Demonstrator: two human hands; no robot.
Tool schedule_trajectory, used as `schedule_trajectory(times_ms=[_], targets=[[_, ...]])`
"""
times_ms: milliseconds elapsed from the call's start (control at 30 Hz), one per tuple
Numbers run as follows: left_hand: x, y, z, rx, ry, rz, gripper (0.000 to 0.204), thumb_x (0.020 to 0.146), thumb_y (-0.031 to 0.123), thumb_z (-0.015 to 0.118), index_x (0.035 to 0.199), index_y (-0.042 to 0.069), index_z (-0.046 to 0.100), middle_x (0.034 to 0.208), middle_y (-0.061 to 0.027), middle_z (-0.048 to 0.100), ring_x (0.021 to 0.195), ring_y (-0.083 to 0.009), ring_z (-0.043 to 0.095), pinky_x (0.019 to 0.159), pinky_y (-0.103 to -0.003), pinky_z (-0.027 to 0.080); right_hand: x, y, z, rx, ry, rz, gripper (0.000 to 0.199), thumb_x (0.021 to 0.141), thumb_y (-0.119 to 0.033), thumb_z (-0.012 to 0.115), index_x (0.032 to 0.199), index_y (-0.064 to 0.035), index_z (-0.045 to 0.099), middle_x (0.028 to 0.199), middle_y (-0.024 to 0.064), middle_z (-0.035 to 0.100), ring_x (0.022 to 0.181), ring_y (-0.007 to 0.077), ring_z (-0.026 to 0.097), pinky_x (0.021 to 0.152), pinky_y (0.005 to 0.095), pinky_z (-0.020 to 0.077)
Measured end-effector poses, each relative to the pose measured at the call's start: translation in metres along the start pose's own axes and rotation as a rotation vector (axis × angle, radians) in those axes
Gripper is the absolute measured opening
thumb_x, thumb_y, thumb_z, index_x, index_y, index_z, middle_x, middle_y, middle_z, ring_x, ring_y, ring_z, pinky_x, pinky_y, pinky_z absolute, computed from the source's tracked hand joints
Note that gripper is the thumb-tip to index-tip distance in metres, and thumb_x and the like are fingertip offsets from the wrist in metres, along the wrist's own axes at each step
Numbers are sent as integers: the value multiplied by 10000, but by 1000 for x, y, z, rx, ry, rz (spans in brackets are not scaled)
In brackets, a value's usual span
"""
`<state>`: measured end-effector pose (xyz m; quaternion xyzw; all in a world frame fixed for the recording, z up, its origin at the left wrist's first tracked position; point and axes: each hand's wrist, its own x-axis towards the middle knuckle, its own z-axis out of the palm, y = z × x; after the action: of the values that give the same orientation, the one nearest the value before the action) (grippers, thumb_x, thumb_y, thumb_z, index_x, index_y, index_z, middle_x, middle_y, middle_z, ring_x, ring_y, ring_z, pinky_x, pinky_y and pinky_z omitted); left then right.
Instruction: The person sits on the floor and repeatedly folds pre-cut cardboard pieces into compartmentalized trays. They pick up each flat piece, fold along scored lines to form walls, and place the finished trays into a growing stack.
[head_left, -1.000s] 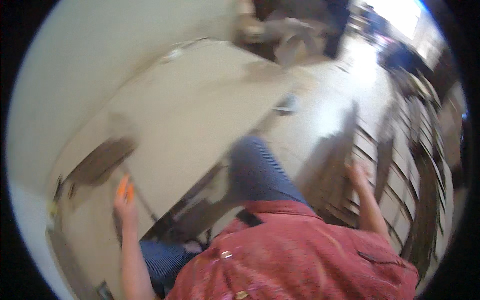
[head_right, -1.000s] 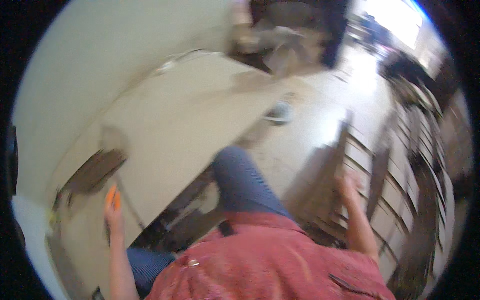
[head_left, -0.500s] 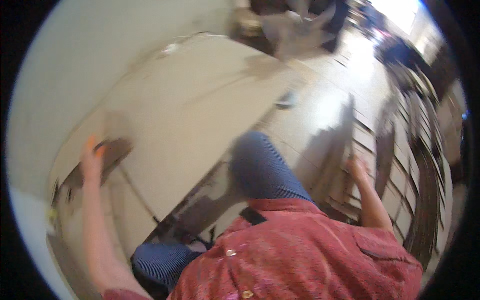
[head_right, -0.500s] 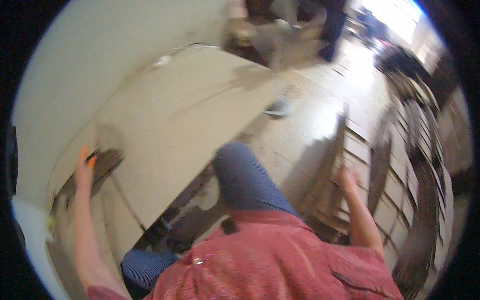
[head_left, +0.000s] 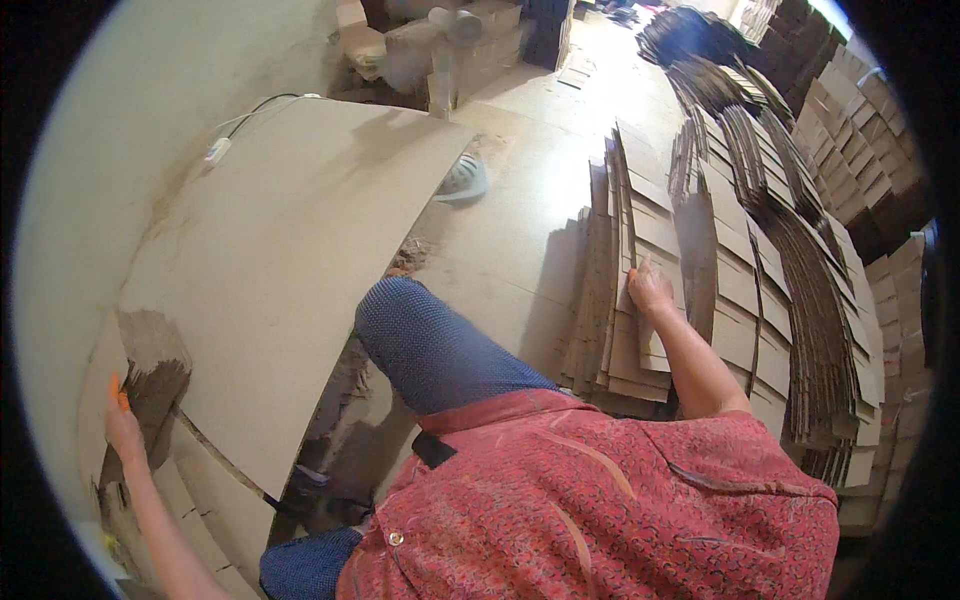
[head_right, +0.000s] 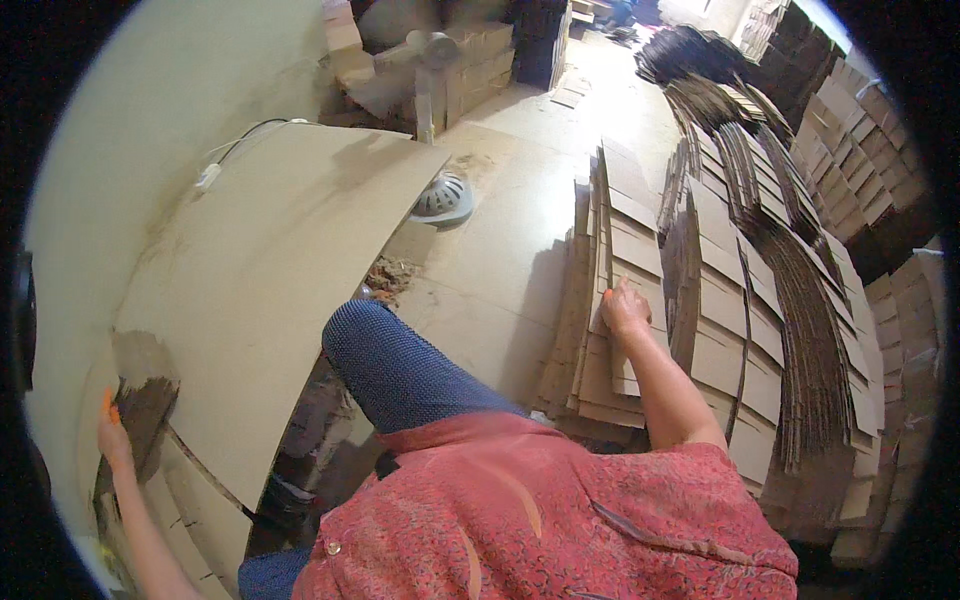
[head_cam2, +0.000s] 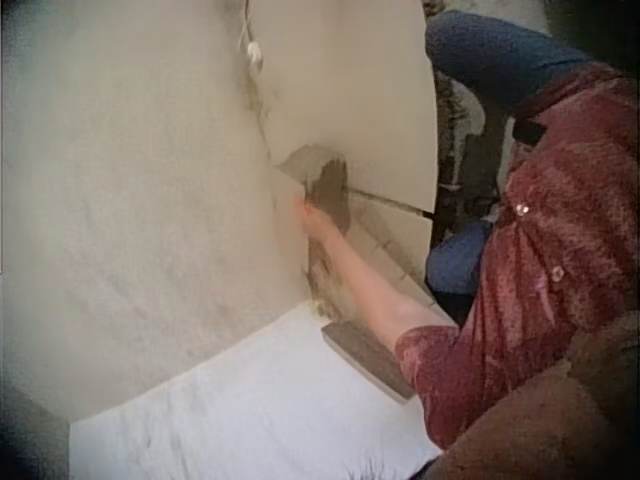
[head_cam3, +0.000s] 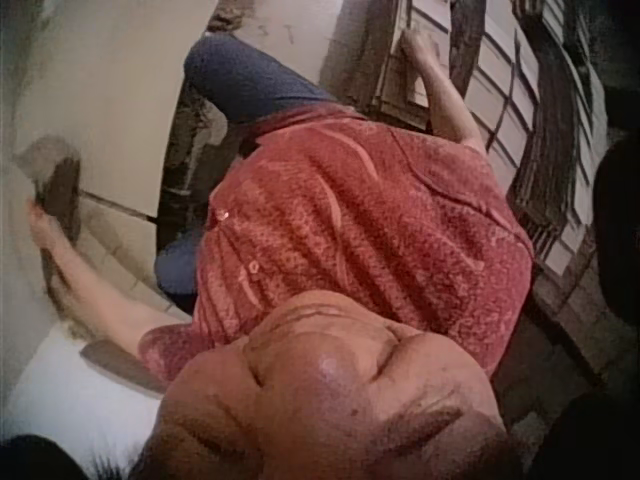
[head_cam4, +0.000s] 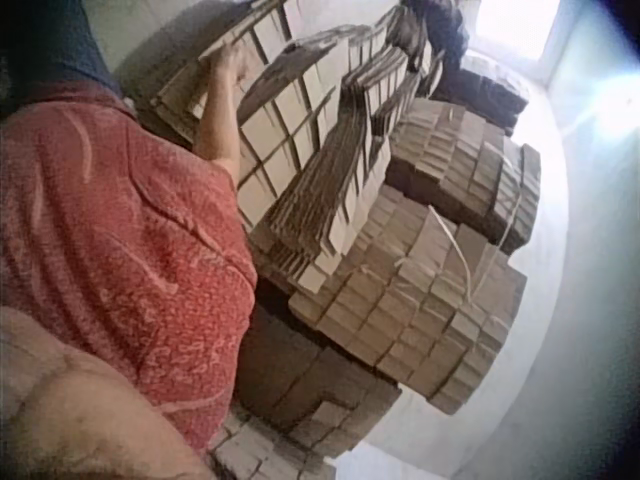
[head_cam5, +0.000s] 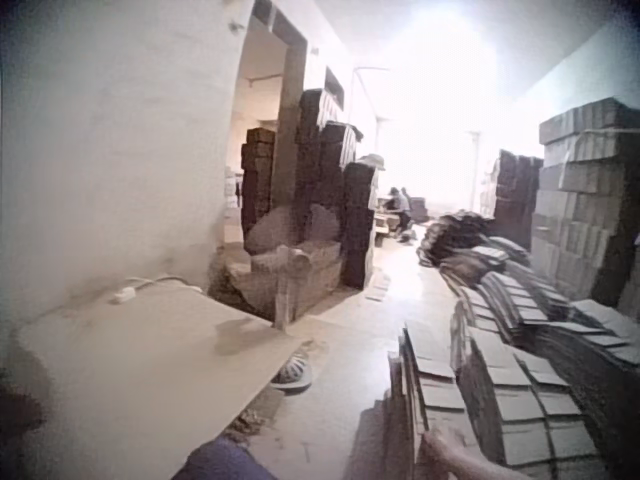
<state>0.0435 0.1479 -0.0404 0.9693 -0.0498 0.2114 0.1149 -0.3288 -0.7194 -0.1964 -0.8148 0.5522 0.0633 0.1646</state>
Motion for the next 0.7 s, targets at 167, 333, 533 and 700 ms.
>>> schedule_trajectory(times_ms=[167, 333, 533, 700], targets=[[-3, -3, -7, 154, -25, -31, 372, 975, 124, 457, 1345, 118, 497, 1237, -161, 594, 1095, -327, 576, 896, -376, 443, -51, -74, -41, -202, 42, 156, 819, 846, -546, 566, 1484, -153, 234, 1518, 225, 208, 1320, 470, 298, 985, 644, 327], [2, 13, -11, 140, -50, -96, 360, 979, 132, 448, 1332, 108, 514, 1223, -176, 599, 1096, -330, 575, 896, -378, 443, -57, -69, -31, -164, 33, 226, 877, 821, -477, 641, 1503, -185, 172, 1540, 202, 157, 1326, 466, 271, 994, 630, 316], [1, -8, -8, 71, -21, -30, 362, 976, 119, 448, 1331, 103, 516, 1222, -174, 603, 1101, -325, 574, 905, -365, 442, -39, -75, -44, 51, 99, 351, 780, 838, -349, 636, 1481, -179, 229, 1505, 210, 221, 1295, 469, 306, 967, 627, 343], [6, 7, -10, 46, -57, -67, 370, 972, 90, 453, 1338, 89, 505, 1252, -165, 589, 1138, -310, 557, 936, -353, 431, -33, -67, -38, -24, 110, 357, 758, 835, -426, 644, 1450, -169, 283, 1465, 210, 277, 1268, 469, 335, 942, 636, 351]])
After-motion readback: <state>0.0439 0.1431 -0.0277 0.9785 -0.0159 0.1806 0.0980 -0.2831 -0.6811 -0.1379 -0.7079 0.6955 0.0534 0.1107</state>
